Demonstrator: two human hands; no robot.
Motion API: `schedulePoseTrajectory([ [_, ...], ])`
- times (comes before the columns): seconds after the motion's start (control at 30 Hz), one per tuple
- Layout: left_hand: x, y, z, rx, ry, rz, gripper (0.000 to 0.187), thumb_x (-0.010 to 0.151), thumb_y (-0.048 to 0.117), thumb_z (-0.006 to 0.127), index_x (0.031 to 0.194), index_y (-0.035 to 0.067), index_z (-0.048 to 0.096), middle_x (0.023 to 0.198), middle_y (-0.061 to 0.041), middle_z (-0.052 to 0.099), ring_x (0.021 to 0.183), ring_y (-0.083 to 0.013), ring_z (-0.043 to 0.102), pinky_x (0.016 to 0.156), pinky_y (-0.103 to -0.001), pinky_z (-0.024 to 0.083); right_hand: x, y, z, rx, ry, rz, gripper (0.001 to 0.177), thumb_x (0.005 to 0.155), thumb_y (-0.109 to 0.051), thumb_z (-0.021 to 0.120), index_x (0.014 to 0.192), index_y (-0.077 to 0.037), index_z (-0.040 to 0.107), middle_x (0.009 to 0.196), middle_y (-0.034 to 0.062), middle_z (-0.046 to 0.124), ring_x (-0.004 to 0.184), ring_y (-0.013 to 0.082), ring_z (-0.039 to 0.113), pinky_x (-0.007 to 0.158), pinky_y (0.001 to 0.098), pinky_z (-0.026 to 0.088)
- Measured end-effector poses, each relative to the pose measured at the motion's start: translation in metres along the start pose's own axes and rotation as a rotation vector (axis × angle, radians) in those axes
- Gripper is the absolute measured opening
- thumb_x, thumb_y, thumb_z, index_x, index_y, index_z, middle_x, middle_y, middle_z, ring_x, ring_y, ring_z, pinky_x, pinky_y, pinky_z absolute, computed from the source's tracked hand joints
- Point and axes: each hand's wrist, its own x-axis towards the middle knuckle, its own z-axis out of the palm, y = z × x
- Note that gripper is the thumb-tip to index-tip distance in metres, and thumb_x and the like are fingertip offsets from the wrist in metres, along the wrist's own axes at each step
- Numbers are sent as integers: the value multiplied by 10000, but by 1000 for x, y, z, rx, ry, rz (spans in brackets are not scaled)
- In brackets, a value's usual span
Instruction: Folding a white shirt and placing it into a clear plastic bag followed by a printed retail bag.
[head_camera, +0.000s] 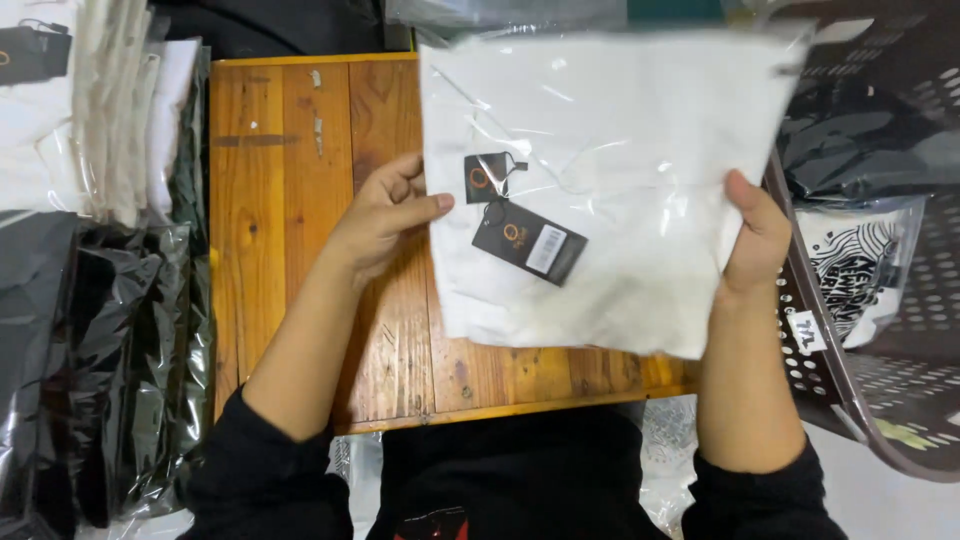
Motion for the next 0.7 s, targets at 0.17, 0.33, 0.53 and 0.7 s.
schedulePoseTrajectory([
  [0.17, -1, -14, -12, 764, 484, 1, 486, 906, 191, 642, 1362, 48, 553, 1163, -90, 643, 1077, -218, 591, 935, -354, 478, -13, -4, -20, -1396, 102, -417, 707, 1042, -170, 644, 1572, 14, 212, 1532, 304, 431, 1418, 410, 454, 1108, 523, 433],
  [0.33, 14, -21, 30, 1429, 324, 212, 639, 1024, 433, 540, 1516, 36, 443, 1616, -224, 348, 1505, -399, 298, 1227, -524, 225, -8, 29, 19, -1895, -131, -548, 632, 1065, -261, 567, 1607, -42, 327, 1639, 306, 289, 1514, 499, 221, 1212, 620, 231],
  [0.53, 46, -77, 41, 1782, 246, 271, 771, 1003, 762, 406, 1648, 350, 312, 1712, -110, 88, 1581, -345, 53, 1251, -616, 105, 21, 75, 13, -2142, -259, -461, 753, 1009, -664, 421, 1650, -272, 369, 1708, 151, 42, 1507, 566, 46, 1089, 832, 175],
  [0.7, 44, -81, 39, 1718, 228, 225, 765, 996, 755, 456, 1639, 362, 326, 1715, -90, 105, 1586, -382, 84, 1260, -634, 72, 23, 79, 10, -2224, -267, -522, 788, 1004, -716, 405, 1645, -260, 362, 1699, 182, 158, 1470, 612, 165, 1037, 835, 272],
])
